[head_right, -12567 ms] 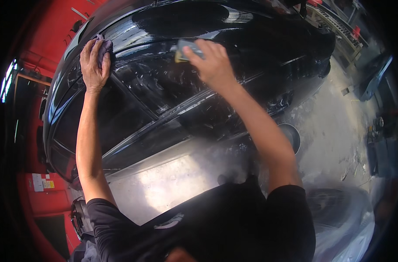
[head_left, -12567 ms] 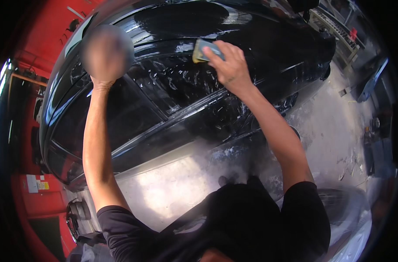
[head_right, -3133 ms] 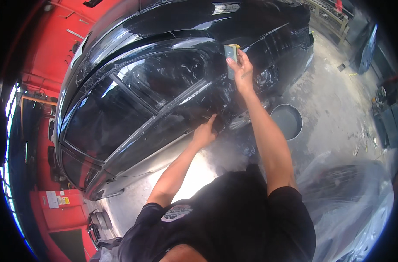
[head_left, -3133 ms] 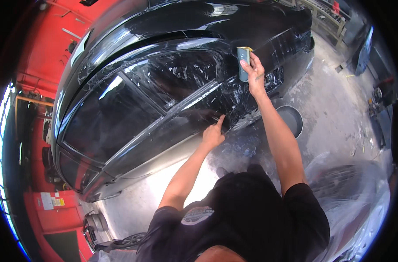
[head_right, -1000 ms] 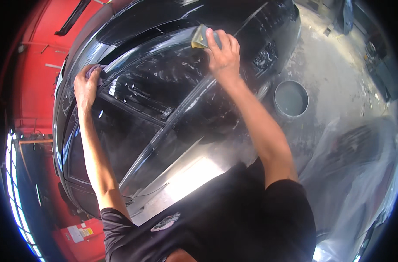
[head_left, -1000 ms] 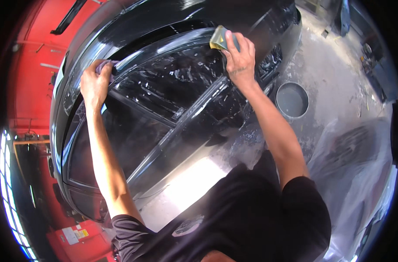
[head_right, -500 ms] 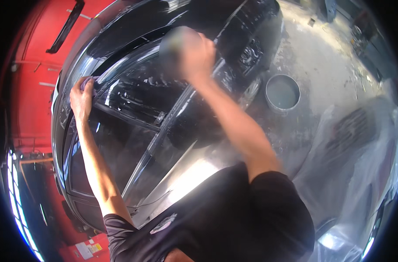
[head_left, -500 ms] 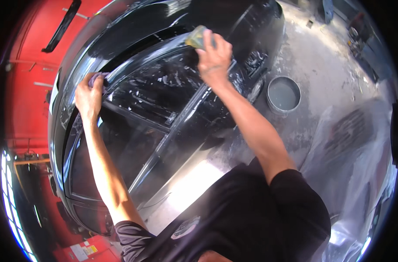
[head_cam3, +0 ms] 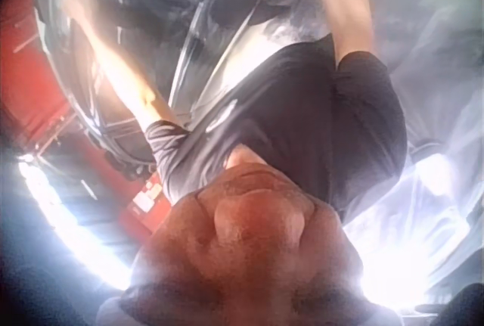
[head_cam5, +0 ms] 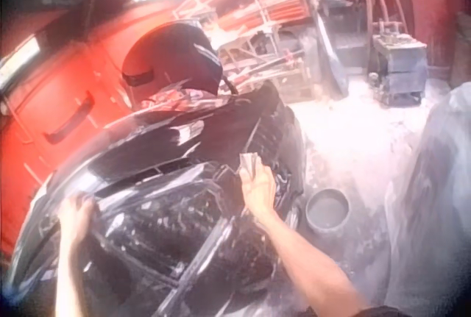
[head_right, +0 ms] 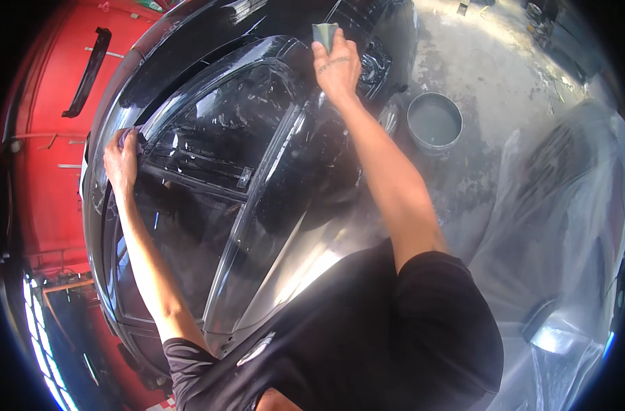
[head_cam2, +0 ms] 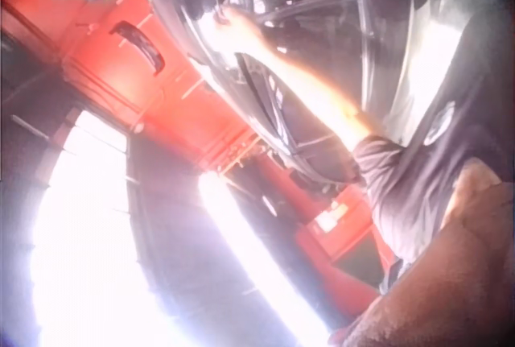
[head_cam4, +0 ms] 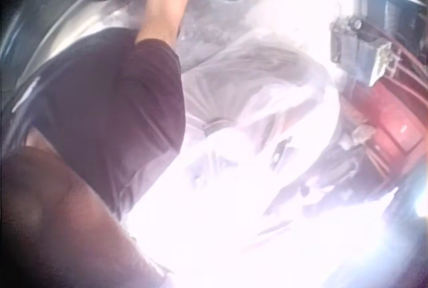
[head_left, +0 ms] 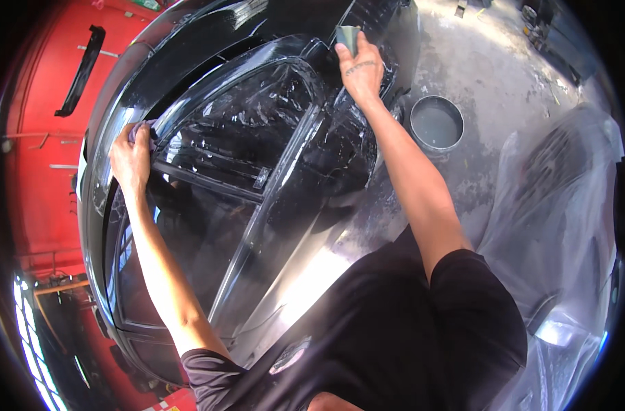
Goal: The person scrubs the rear trunk and roof of a black car using a yellow sponge and a purple cloth. They repeatedly dip the sponge into a bucket of water and wipe the soapy surface, moving from the trunk lid to the rear window and roof area.
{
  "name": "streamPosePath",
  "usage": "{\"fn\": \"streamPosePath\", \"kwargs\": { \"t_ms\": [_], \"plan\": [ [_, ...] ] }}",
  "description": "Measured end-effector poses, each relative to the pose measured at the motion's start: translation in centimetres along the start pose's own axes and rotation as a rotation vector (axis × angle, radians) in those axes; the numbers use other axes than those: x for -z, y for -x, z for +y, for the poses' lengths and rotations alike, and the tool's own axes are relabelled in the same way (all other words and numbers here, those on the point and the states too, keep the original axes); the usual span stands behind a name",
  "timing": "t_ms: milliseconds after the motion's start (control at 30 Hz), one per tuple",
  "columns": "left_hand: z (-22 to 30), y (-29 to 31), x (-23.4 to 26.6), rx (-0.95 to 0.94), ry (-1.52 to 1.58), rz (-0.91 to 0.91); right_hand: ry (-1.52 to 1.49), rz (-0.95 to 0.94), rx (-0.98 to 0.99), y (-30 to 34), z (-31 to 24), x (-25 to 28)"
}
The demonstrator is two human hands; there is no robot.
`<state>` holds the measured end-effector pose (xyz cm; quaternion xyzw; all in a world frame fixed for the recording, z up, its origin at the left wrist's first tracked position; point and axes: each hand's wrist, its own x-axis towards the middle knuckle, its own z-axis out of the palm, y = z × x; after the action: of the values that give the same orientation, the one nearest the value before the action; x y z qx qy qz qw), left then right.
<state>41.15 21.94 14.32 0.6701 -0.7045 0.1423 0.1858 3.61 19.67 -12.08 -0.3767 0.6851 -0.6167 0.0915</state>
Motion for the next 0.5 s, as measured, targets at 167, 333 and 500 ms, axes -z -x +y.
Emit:
{"fn": "streamPosePath", "kwargs": {
  "t_ms": [167, 333, 500],
  "plan": [
    [0.6, 0.0, -0.2, -0.025, -0.032, 0.046, 0.068, -0.072, 0.005, 4.7, -0.4, -0.3],
    [-0.2, 0.1, -0.4, 0.015, -0.055, 0.044, 0.114, -0.116, -0.013, 12.0, -2.4, -1.6],
    [-0.2, 0.2, -0.1, -0.065, -0.018, 0.063, 0.089, -0.011, -0.128, 8.4, -2.2, -2.0]
  ]
}}
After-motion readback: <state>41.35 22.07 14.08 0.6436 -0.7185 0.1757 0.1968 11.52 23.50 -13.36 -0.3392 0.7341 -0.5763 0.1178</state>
